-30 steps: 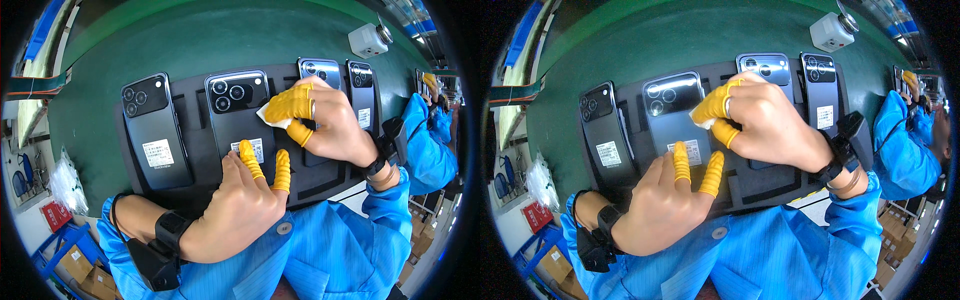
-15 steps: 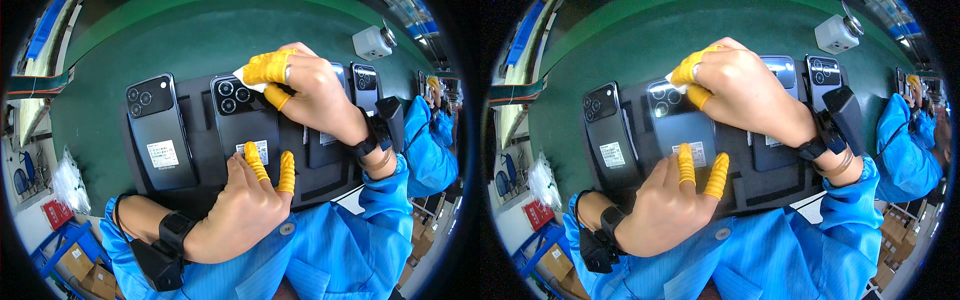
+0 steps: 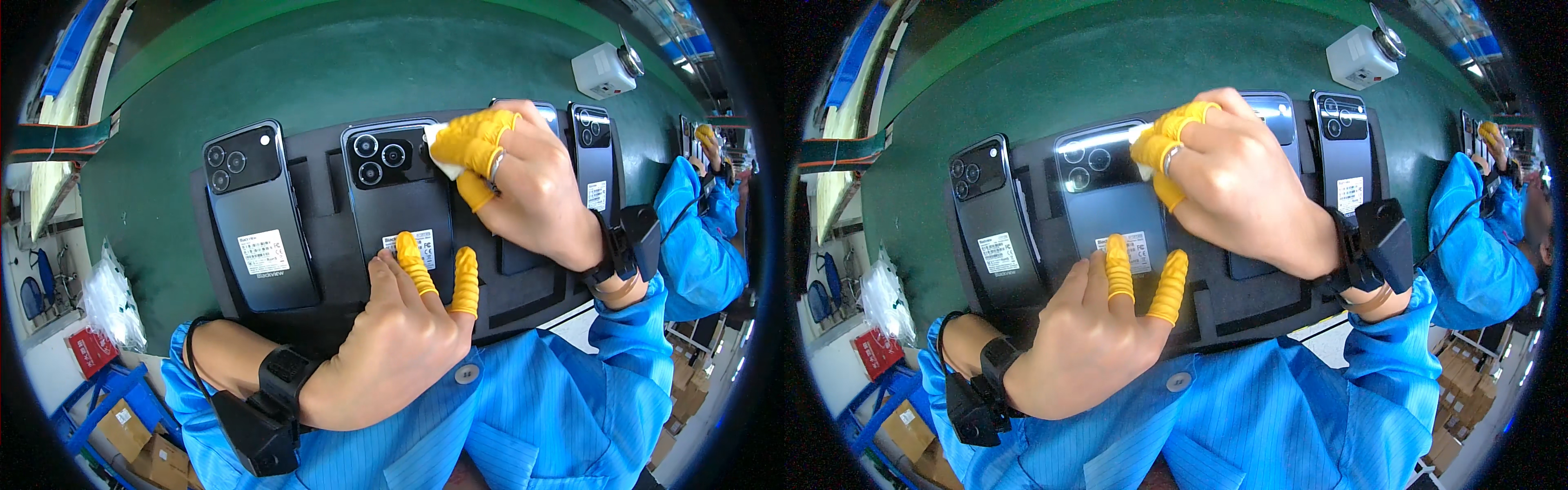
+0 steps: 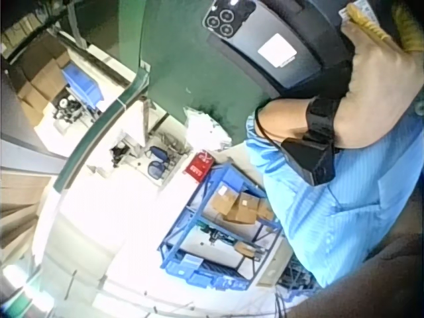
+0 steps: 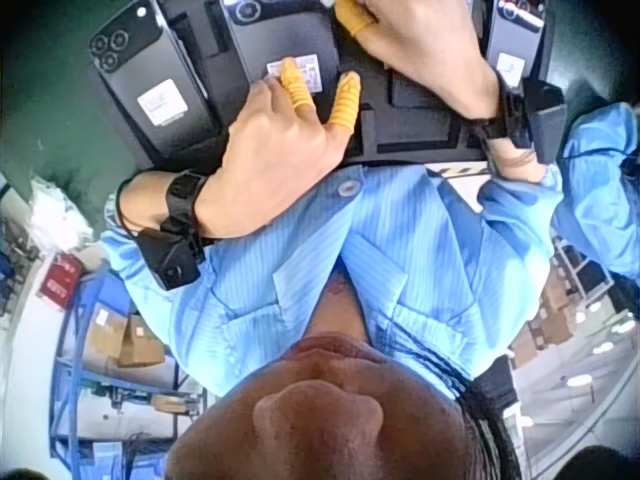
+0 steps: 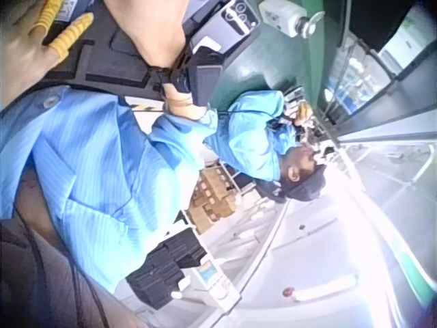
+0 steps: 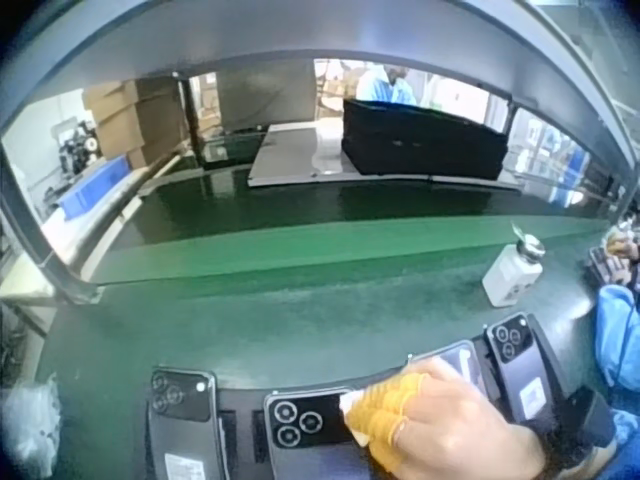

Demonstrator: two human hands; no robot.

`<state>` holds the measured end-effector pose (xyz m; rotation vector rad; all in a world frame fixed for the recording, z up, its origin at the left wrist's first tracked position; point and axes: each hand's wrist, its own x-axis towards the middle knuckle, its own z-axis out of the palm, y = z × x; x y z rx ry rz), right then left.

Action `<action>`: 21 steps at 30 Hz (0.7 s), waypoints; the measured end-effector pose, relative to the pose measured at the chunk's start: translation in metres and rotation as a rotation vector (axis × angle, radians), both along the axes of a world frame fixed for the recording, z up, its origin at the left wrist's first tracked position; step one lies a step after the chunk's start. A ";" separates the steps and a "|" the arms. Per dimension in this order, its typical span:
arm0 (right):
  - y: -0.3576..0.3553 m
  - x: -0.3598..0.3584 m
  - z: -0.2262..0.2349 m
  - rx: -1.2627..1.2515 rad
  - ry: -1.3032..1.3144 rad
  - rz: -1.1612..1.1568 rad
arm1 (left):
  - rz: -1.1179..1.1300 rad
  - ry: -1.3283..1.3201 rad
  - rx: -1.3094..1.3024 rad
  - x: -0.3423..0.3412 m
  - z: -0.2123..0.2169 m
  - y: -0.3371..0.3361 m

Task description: Cleaning smartphone camera lenses and backs using a cloth.

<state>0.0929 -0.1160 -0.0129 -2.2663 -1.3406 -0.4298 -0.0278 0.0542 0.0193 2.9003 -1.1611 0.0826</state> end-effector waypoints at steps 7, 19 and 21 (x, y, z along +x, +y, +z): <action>-0.005 -0.024 0.001 0.016 0.004 0.055 | 0.003 0.004 0.019 -0.001 0.000 -0.002; 0.021 0.026 -0.001 0.244 0.002 0.119 | 0.009 -0.016 0.002 -0.001 0.000 -0.002; 0.025 0.026 -0.015 0.211 0.154 0.189 | 0.013 -0.017 0.000 -0.001 0.000 -0.001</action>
